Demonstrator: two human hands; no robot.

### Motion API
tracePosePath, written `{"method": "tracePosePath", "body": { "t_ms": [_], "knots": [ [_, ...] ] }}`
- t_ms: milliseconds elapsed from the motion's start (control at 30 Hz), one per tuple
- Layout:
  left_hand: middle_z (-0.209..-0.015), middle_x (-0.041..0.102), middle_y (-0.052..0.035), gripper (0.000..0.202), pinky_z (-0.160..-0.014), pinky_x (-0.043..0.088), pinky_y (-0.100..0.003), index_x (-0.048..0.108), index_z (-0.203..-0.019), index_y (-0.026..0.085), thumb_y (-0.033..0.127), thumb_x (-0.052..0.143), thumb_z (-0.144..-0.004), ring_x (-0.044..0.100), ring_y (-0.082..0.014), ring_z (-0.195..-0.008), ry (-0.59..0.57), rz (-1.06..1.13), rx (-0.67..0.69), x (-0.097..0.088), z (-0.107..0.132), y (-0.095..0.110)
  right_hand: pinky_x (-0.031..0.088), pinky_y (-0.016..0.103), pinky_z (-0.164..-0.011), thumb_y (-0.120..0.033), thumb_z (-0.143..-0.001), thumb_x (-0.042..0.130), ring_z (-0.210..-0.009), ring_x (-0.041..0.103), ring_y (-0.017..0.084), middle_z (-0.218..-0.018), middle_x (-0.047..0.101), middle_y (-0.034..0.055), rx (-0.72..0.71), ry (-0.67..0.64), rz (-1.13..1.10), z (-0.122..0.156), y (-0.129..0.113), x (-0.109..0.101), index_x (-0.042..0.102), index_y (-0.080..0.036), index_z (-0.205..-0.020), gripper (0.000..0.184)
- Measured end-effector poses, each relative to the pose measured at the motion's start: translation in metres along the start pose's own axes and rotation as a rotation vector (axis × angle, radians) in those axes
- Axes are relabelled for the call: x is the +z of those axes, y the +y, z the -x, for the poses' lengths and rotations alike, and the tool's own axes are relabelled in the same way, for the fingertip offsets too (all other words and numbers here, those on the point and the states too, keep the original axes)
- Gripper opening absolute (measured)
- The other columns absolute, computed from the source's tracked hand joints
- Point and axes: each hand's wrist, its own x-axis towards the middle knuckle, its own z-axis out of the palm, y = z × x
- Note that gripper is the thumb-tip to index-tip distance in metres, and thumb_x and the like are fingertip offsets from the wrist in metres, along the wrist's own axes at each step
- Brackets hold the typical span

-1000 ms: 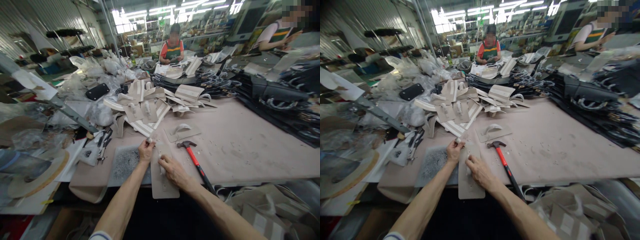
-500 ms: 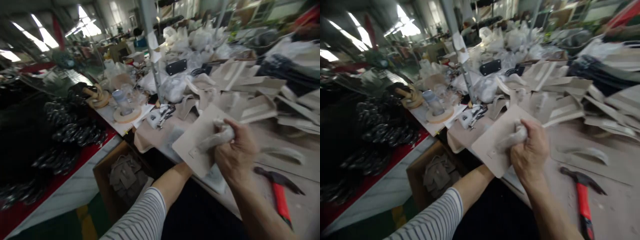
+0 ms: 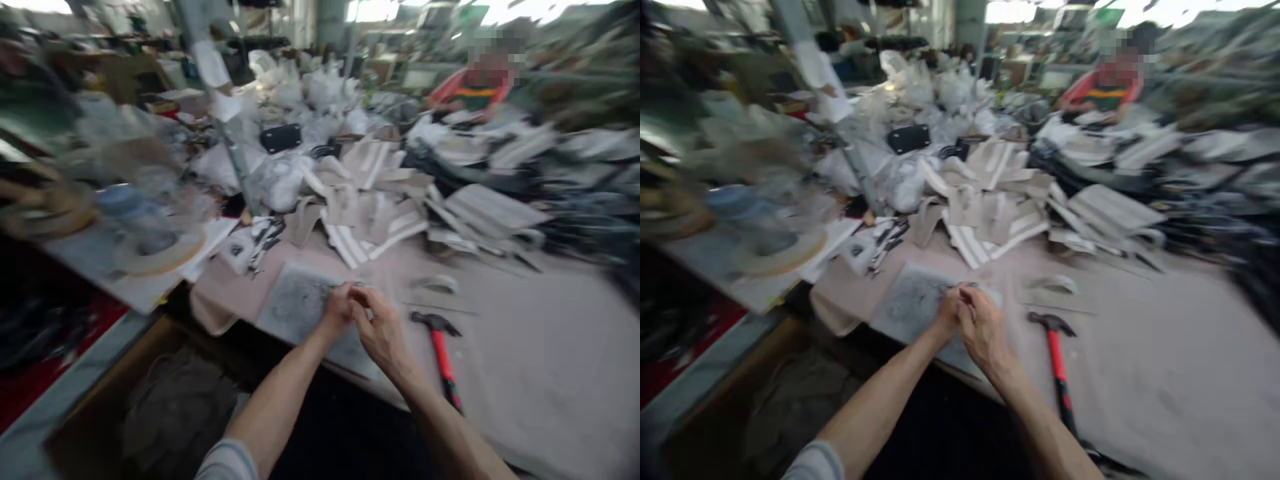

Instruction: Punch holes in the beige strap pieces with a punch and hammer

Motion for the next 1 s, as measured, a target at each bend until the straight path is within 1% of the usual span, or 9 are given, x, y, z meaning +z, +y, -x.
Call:
{"method": "tracePosePath", "body": {
  "t_ms": [133, 233, 367, 433, 533, 600, 700, 833, 1000],
  "knots": [
    [-0.071, 0.072, -0.0004, 0.016, -0.064, 0.052, -0.02, 0.071, -0.088, 0.017, 0.022, 0.071, -0.073, 0.066, -0.0154, -0.065, -0.108, 0.132, 0.256, 0.016, -0.022, -0.024, 0.05, 0.034, -0.082, -0.028, -0.091, 0.043, -0.088, 0.064, 0.02, -0.104, 0.069, 0.0105, 0.341, 0.247, 0.328, -0.005, 0.086, -0.078, 0.063, -0.017, -0.109, 0.03],
    [-0.074, 0.073, -0.0017, 0.018, -0.064, 0.053, -0.023, 0.07, -0.089, 0.02, 0.032, 0.069, -0.075, 0.069, -0.018, -0.067, -0.125, 0.129, 0.275, 0.026, -0.032, -0.038, 0.048, 0.036, -0.088, -0.022, -0.091, 0.038, -0.095, 0.063, 0.022, -0.115, 0.064, 0.0172, 0.501, 0.366, 0.546, -0.008, 0.137, -0.132, 0.06, -0.009, -0.119, 0.038],
    [-0.077, 0.075, -0.003, 0.024, -0.066, 0.055, -0.026, 0.069, -0.091, 0.02, 0.039, 0.067, -0.076, 0.071, -0.0202, -0.072, -0.137, 0.097, 0.256, 0.024, -0.028, -0.038, 0.044, 0.033, -0.094, -0.013, -0.083, 0.049, -0.11, 0.057, 0.021, -0.132, 0.056, 0.0191, 0.506, 0.278, 0.606, -0.024, 0.168, -0.17, 0.052, -0.008, -0.132, 0.05],
    [-0.079, 0.076, -0.0038, 0.025, -0.068, 0.056, -0.026, 0.068, -0.092, 0.02, 0.04, 0.066, -0.077, 0.071, -0.0205, -0.073, -0.126, 0.076, 0.255, 0.023, -0.027, -0.035, 0.042, 0.028, -0.093, -0.01, -0.079, 0.055, -0.111, 0.057, 0.019, -0.131, 0.058, 0.015, 0.464, 0.154, 0.61, -0.037, 0.17, -0.174, 0.054, -0.011, -0.131, 0.052],
    [-0.079, 0.075, -0.0045, 0.025, -0.069, 0.055, -0.026, 0.068, -0.091, 0.018, 0.039, 0.066, -0.077, 0.071, -0.0194, -0.073, -0.118, 0.07, 0.261, 0.025, -0.026, -0.034, 0.039, 0.025, -0.087, -0.013, -0.085, 0.053, -0.1, 0.06, 0.016, -0.112, 0.067, 0.0115, 0.421, -0.002, 0.624, -0.059, 0.16, -0.173, 0.064, -0.01, -0.112, 0.029],
    [-0.078, 0.074, -0.0043, 0.025, -0.068, 0.055, -0.025, 0.067, -0.091, 0.017, 0.037, 0.066, -0.077, 0.07, -0.018, -0.071, -0.124, 0.076, 0.262, 0.026, -0.026, -0.034, 0.038, 0.026, -0.084, -0.016, -0.09, 0.05, -0.096, 0.061, 0.018, -0.102, 0.069, 0.0135, 0.404, -0.048, 0.65, -0.07, 0.147, -0.173, 0.066, -0.009, -0.099, 0.02],
    [-0.079, 0.074, -0.0038, 0.025, -0.069, 0.054, -0.023, 0.067, -0.092, 0.016, 0.036, 0.067, -0.077, 0.069, -0.0166, -0.071, -0.133, 0.092, 0.245, 0.027, -0.026, -0.035, 0.038, 0.031, -0.084, -0.025, -0.095, 0.047, -0.101, 0.061, 0.024, -0.106, 0.068, 0.0196, 0.377, -0.035, 0.693, -0.074, 0.119, -0.175, 0.064, -0.01, -0.101, 0.024],
    [-0.079, 0.073, -0.0037, 0.024, -0.071, 0.054, -0.024, 0.067, -0.09, 0.015, 0.035, 0.068, -0.076, 0.069, -0.0163, -0.073, -0.138, 0.164, 0.209, 0.028, -0.025, -0.035, 0.04, 0.031, -0.073, -0.041, -0.096, 0.046, -0.088, 0.066, 0.027, -0.095, 0.071, 0.0148, 0.345, 0.01, 0.706, -0.044, 0.075, -0.158, 0.056, -0.014, -0.123, 0.04],
    [-0.082, 0.074, -0.0043, 0.026, -0.073, 0.055, -0.025, 0.067, -0.09, 0.016, 0.034, 0.072, -0.073, 0.069, -0.017, -0.075, -0.127, 0.235, 0.201, 0.027, -0.024, -0.035, 0.043, 0.028, -0.068, -0.04, -0.097, 0.046, -0.074, 0.069, 0.022, -0.084, 0.074, 0.009, 0.318, 0.081, 0.543, 0.022, 0.039, -0.087, 0.051, -0.017, -0.135, 0.045]
  ]
}}
